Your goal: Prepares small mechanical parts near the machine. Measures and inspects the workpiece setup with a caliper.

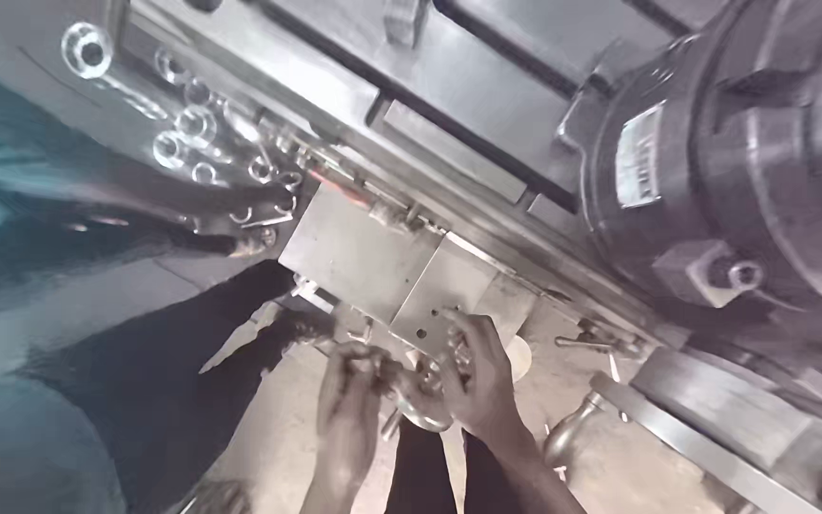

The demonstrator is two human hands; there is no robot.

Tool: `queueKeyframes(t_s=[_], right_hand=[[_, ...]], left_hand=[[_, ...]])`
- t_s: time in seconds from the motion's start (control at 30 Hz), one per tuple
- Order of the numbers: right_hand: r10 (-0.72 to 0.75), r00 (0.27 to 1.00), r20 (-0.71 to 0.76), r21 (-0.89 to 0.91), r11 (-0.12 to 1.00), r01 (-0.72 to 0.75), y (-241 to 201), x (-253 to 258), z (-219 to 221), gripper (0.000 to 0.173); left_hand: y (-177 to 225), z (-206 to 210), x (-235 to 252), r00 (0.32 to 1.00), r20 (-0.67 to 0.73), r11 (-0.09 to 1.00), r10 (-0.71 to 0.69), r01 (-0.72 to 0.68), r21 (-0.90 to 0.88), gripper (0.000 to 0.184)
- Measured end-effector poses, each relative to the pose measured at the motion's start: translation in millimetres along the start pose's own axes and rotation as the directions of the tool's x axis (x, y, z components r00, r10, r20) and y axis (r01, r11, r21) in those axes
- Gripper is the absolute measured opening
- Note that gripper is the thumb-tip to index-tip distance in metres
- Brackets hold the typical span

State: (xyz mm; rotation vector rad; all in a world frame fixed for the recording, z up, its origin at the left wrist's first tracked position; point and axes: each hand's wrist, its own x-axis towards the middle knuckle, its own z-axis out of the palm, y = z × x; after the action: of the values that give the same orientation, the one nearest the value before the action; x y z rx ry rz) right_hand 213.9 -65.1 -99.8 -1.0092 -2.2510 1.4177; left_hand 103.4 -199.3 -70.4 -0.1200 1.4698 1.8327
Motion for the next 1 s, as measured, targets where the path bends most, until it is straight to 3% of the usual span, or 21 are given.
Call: queueKeyframes(t_s=[0.1, 0.23, 0.33, 0.43, 0.57, 0.7, 0.83, 0.9, 1.0], right_hand=[[-0.125, 0.986, -0.112, -0.156, 0.982, 0.107, 14.3, 37.9, 22.8, 0.038], [-0.322, 0.938, -0.126, -0.371, 0.893, 0.256, 39.4, 55.0, 58.4, 0.040], [-0.344, 0.929, -0.134, -0.390, 0.880, 0.270, 40.6, 49.1, 58.3, 0.034], [-0.319, 0.942, -0.105, -0.397, 0.882, 0.255, 44.7, 55.4, 58.9, 0.036], [-0.311, 0.935, -0.169, -0.374, 0.898, 0.231, 45.8, 54.5, 58.0, 0.031], [-0.313, 0.930, -0.193, -0.336, 0.911, 0.237, 48.7, 56.9, 60.3, 0.032], [-0.309, 0.933, -0.185, -0.320, 0.916, 0.240, 54.0, 54.9, 60.4, 0.034], [-0.322, 0.924, -0.208, -0.336, 0.911, 0.241, 54.5, 54.9, 63.8, 0.035], [-0.322, 0.924, -0.207, -0.359, 0.903, 0.234, 51.8, 55.1, 63.2, 0.035]], left_hand=[[35.1, 20.1, 38.7, 0.951, 0.131, 0.929, 0.280, -0.302, 0.214, 0.018], [108.3, 88.7, 76.1, 0.711, 0.433, 0.579, 0.554, -0.703, 0.413, 0.025], [144.7, 151.6, 115.9, 0.565, 0.626, 0.369, 0.537, -0.825, 0.428, 0.029], [141.7, 202.8, 182.4, 0.443, 0.765, 0.230, 0.467, -0.897, 0.378, 0.028], [138.4, 234.5, 211.0, 0.409, 0.877, 0.154, 0.251, -0.912, 0.382, 0.033], [141.1, 243.9, 213.8, 0.347, 0.913, 0.126, 0.214, -0.937, 0.326, 0.032], [137.0, 245.4, 208.9, 0.329, 0.928, 0.097, 0.175, -0.944, 0.316, 0.030], [134.8, 239.1, 203.0, 0.354, 0.923, -0.002, 0.154, -0.934, 0.358, 0.029], [123.9, 231.5, 209.9, 0.372, 0.921, -0.011, 0.112, -0.927, 0.376, 0.029]])
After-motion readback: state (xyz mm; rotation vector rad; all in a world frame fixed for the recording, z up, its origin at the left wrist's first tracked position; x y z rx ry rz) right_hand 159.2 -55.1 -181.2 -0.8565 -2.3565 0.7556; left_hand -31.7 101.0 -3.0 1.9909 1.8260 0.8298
